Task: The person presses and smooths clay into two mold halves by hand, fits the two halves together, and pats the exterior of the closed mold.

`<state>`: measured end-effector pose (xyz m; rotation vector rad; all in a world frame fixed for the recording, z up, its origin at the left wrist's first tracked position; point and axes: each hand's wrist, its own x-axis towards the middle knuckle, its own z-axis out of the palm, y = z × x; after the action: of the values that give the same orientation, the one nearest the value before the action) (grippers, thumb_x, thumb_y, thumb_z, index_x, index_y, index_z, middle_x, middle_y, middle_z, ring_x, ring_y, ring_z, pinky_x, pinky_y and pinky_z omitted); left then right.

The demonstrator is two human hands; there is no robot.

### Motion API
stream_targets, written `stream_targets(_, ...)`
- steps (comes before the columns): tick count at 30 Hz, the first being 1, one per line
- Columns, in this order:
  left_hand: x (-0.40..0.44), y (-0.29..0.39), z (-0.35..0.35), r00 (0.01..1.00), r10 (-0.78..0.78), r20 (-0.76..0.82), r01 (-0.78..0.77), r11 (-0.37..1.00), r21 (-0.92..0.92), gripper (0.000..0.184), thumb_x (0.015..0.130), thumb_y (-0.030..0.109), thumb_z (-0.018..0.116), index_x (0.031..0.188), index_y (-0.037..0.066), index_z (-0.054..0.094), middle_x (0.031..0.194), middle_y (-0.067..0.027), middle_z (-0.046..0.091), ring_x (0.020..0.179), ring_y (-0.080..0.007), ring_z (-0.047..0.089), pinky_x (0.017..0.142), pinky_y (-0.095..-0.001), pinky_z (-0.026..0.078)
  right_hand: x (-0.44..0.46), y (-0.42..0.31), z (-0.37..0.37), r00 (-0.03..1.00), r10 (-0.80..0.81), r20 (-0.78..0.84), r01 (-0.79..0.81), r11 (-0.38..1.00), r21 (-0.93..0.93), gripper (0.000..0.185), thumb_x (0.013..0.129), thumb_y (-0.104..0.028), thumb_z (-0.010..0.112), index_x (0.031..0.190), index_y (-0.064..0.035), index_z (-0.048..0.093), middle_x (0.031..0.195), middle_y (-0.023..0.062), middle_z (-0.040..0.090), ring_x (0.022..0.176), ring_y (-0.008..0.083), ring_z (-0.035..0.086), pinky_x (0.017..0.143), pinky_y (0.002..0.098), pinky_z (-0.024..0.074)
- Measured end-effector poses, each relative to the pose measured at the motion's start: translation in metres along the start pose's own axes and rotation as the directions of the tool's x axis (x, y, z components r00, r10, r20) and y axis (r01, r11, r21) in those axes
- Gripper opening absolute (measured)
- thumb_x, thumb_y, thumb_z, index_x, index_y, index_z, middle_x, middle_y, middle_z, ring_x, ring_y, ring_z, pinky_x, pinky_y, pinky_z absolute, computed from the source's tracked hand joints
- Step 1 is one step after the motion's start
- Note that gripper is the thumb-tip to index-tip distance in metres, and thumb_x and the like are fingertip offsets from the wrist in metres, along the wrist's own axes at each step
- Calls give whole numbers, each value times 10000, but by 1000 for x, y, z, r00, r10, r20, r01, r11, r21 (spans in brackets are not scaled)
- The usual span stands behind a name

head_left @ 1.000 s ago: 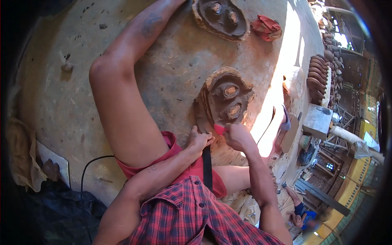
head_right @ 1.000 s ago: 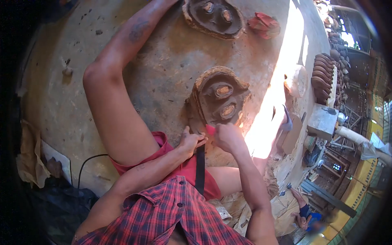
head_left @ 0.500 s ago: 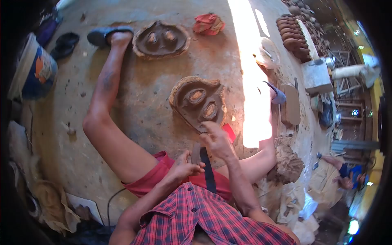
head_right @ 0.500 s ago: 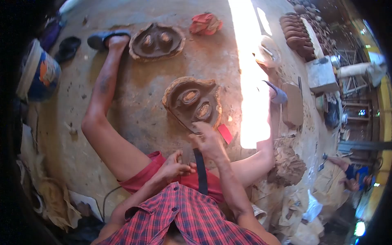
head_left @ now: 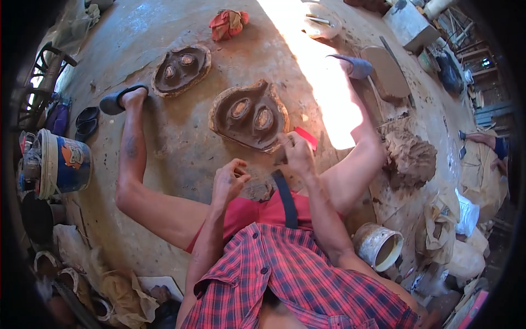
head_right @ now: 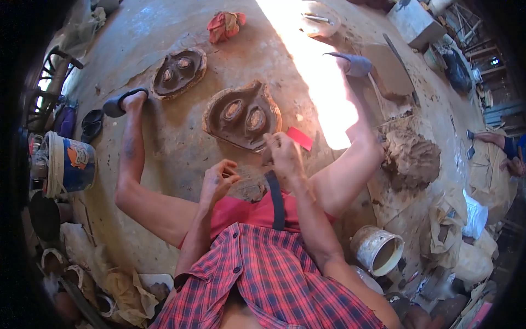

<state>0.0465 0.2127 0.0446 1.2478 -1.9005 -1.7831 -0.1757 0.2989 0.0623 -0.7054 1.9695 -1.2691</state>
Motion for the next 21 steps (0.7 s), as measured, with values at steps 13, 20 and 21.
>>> stream_targets(13,21,-75,33,912,-169,374,-61,845,531,386,837,302,812,1179,130,756,1001,-194,774,953,-363,747,845,-453,584,-7,8,-12,989,114,93,-87,963,-256,415,1014,-410,668,1062,-5,747,916,217,753,900,323,745,850,439,556)
stream_targets(20,30,28,-12,945,32,327,-86,985,150,295,915,92,769,1194,7,720,849,-117,737,747,-144,679,703,-314,560,-7,14,37,924,-369,103,378,922,-85,394,1023,-375,657,1176,-16,715,985,213,754,973,330,736,893,418,559)
stream_targets(21,36,36,-12,945,124,303,-193,959,207,262,893,105,787,1133,11,742,865,-124,745,780,-173,705,735,-341,571,-10,1,43,921,-378,99,386,919,-81,394,1023,-375,657,1176,-16,715,985,213,754,973,330,736,893,418,559)
